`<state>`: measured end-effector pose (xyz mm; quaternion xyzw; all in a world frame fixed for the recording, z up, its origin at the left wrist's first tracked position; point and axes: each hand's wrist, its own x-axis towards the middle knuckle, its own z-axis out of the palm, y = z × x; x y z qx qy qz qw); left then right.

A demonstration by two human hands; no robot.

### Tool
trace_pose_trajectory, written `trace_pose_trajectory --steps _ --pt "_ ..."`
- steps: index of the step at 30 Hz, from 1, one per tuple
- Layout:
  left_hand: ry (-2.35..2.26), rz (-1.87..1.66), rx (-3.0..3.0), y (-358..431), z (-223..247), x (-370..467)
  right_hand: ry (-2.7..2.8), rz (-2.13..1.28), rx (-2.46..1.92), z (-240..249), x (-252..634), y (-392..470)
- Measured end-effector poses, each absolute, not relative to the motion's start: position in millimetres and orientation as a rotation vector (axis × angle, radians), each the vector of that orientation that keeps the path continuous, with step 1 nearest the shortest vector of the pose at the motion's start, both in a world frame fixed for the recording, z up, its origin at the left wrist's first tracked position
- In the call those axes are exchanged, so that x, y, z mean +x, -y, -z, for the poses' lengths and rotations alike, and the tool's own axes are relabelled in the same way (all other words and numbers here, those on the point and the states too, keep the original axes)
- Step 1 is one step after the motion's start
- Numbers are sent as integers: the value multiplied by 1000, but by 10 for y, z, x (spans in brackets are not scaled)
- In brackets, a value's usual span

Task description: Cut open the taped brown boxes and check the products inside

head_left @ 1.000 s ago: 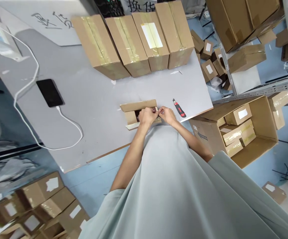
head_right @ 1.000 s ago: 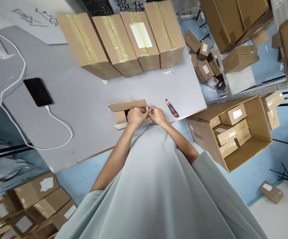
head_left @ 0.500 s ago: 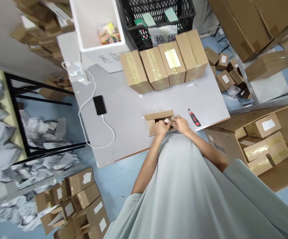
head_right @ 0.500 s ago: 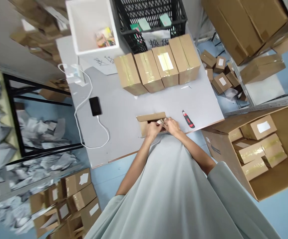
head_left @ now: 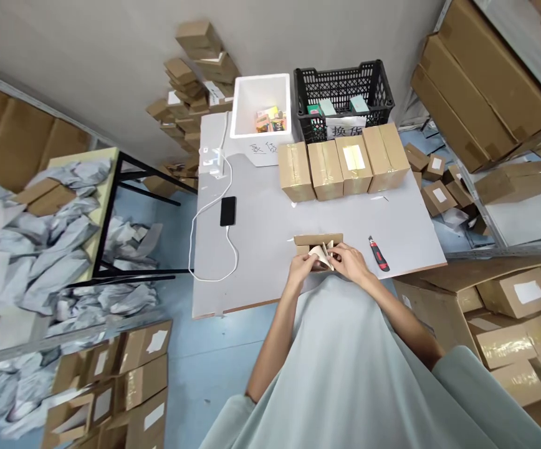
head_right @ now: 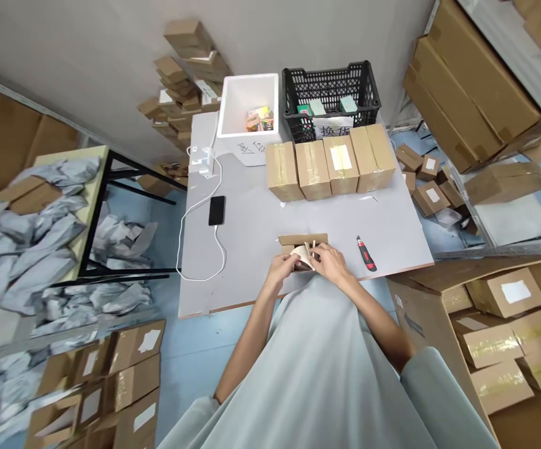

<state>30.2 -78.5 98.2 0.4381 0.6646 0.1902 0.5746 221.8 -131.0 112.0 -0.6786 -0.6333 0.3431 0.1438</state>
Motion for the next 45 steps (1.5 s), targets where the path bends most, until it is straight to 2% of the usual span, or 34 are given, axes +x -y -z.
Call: trace_pose_trajectory --steps 8,15,19,23,27,36,38,42,45 --pt "-1398 -659 1059 936 -1127 358 1859 -812 -1842 -1310 2157 1298" --pt "-1348 -790 1098 1040 -1228 285 1032 -751 -1647 -1430 2425 1406" --pt "-1190 -905 984 1047 -1566 361 636 -889 -1415 -1656 2276 1443" --pt "-1150 -1084 956 984 -2021 418 515 -969 -1205 -1910 1999 1401" --pt "-1173 -1216 990 883 -2390 272 617 -1112 -1155 -2151 1897 1311" --pt "-1159 -1360 1077 756 -2883 -69 971 -1034 -1130 -2507 1777 1104" --pt "-1162 -1404 1100 756 -2939 -97 1060 -921 -1188 -2594 1752 1058" --pt "-1171 -1506 1164 676 -3008 -89 1297 -410 -1296 -2918 1706 977" --pt "-1172 -1579 1170 549 -3089 -57 1542 -329 -1286 -3160 1528 935"
